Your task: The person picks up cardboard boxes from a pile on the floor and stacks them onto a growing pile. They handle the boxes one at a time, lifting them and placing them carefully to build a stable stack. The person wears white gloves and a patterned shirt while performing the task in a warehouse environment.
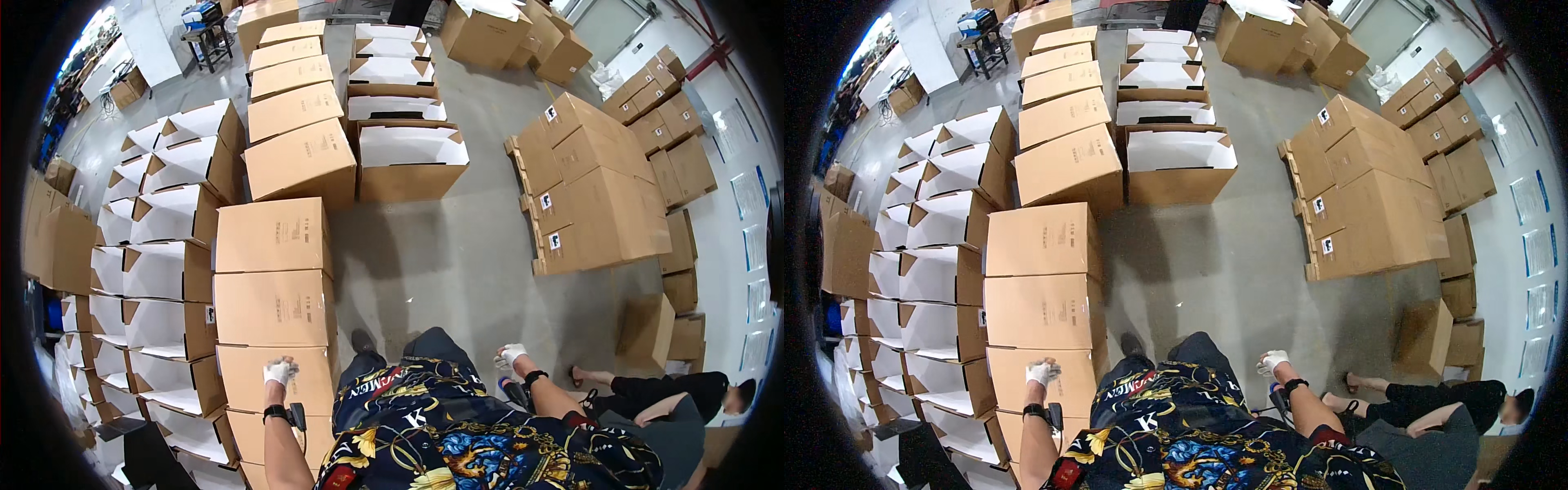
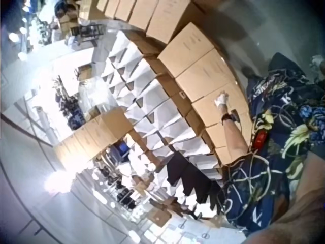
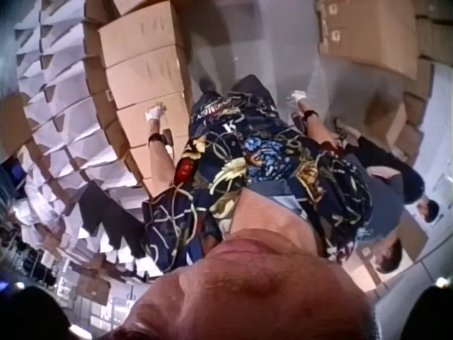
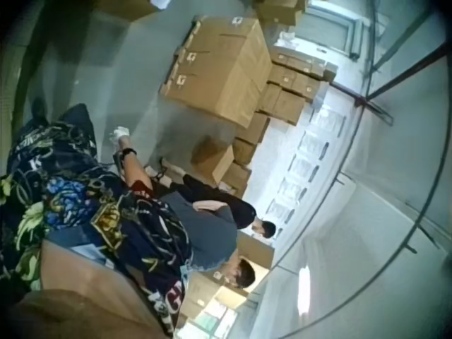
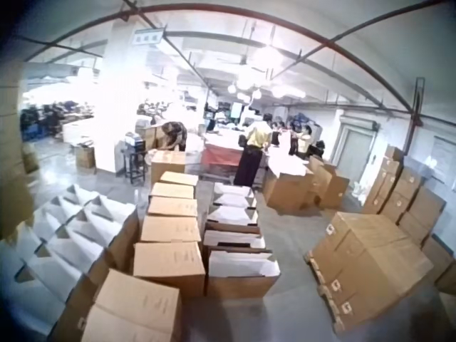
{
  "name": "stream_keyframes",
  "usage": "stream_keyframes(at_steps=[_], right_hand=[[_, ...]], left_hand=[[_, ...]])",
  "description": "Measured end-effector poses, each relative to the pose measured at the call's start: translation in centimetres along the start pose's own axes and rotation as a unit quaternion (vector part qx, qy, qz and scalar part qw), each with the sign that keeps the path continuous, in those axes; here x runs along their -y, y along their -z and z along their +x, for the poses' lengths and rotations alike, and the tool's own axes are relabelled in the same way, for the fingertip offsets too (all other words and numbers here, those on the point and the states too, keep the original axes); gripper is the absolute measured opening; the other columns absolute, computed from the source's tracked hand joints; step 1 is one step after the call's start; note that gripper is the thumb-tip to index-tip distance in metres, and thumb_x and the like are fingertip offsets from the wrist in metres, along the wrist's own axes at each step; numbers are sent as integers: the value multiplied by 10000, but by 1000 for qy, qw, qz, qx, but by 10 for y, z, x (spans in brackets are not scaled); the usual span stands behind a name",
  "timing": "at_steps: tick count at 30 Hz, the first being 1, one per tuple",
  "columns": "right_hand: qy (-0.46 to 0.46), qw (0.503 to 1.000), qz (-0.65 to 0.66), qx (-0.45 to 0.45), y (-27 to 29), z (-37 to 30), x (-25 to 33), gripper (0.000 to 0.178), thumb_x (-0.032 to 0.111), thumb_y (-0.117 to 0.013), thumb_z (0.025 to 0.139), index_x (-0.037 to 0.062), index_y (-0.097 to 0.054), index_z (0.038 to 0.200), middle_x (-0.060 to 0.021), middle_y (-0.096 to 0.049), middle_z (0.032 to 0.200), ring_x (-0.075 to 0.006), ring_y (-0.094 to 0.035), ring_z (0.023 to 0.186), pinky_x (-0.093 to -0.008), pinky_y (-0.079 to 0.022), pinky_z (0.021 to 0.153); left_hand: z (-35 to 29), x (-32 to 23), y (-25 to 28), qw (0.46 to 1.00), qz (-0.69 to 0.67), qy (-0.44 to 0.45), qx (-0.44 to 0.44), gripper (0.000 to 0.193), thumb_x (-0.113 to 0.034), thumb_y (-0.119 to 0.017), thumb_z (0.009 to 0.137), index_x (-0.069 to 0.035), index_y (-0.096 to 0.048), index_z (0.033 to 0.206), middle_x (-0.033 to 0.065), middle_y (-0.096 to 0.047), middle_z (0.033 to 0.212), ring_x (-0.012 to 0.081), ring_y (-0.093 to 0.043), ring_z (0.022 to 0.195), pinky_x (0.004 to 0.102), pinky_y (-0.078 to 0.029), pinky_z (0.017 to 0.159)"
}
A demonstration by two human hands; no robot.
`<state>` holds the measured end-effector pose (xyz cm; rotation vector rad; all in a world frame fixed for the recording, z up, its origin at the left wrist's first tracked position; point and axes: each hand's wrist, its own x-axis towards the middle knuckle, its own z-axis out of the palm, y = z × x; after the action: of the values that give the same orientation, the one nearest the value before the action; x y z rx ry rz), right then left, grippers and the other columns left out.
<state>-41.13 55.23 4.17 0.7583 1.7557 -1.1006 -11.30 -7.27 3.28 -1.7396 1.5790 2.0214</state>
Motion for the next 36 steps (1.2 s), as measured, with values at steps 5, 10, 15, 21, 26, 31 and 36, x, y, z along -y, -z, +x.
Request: stream_keyframes(at_steps=[5, 10, 15, 21, 26, 31, 36], right_hand=[[9, 998, -40, 41, -49, 28, 75, 167, -8, -547, 804, 2, -599, 962, -136, -659, 818, -248, -644, 647, -348, -516, 534], [35, 989, -127, 64, -77, 93, 190, 205, -28, -586, 770, -23, -619, 972, -117, -658, 788, -203, -648, 663, -315, -522, 561], [99, 975, -179, 89, -75, 164, 342, 169, -13, -591, 760, 14, -641, 919, -105, -664, 785, -215, -648, 662, -324, -520, 569], [158, 952, -246, 92, -120, 227, 545, 100, 6, -548, 798, -3, -625, 860, -96, -641, 769, -202, -626, 691, -330, -495, 596], [167, 957, -135, 193, -195, 262, 658, 312, -29, -611, 745, -66, -602, 1056, -119, -643, 808, -192, -625, 683, -304, -507, 585], [234, 912, -266, 208, -320, 237, 727, 311, -18, -640, 764, -63, -580, 1066, -133, -653, 878, -186, -637, 726, -290, -519, 622], [237, 909, -286, 191, -407, 275, 790, 382, -44, -646, 747, -20, -578, 1122, -105, -655, 883, -161, -625, 693, -280, -518, 615]], left_hand=[[54, -90, -18, 1000, 7, -5, -28, 100, -134, -637, 826, -43, -626, 865, 105, -674, 737, 176, -655, 604, 263, -497, 524], [87, -116, -63, 997, -36, 42, -61, 200, -117, -640, 826, -7, -576, 981, 143, -669, 764, 213, -656, 599, 290, -517, 524], [112, -140, -119, 980, -151, 95, -85, 184, -51, -641, 802, -5, -564, 963, 139, -649, 739, 232, -650, 587, 314, -530, 489], [213, -229, -142, 981, -175, 60, -55, 232, -174, -538, 852, -20, -591, 1017, 127, -633, 732, 218, -613, 591, 293, -508, 538], [369, -327, -138, 973, 183, -54, -131, 453, -285, -569, 827, -16, -583, 1191, 134, -676, 974, 224, -635, 885, 334, -500, 780], [502, -390, -92, 857, 377, -159, -314, 419, -169, -597, 771, -46, -557, 1170, 166, -639, 1033, 292, -607, 972, 324, -491, 835], [593, -450, -83, 912, 184, -60, -362, 569, -138, -615, 764, -48, -462, 1305, 193, -596, 1166, 291, -616, 985, 321, -485, 862]])
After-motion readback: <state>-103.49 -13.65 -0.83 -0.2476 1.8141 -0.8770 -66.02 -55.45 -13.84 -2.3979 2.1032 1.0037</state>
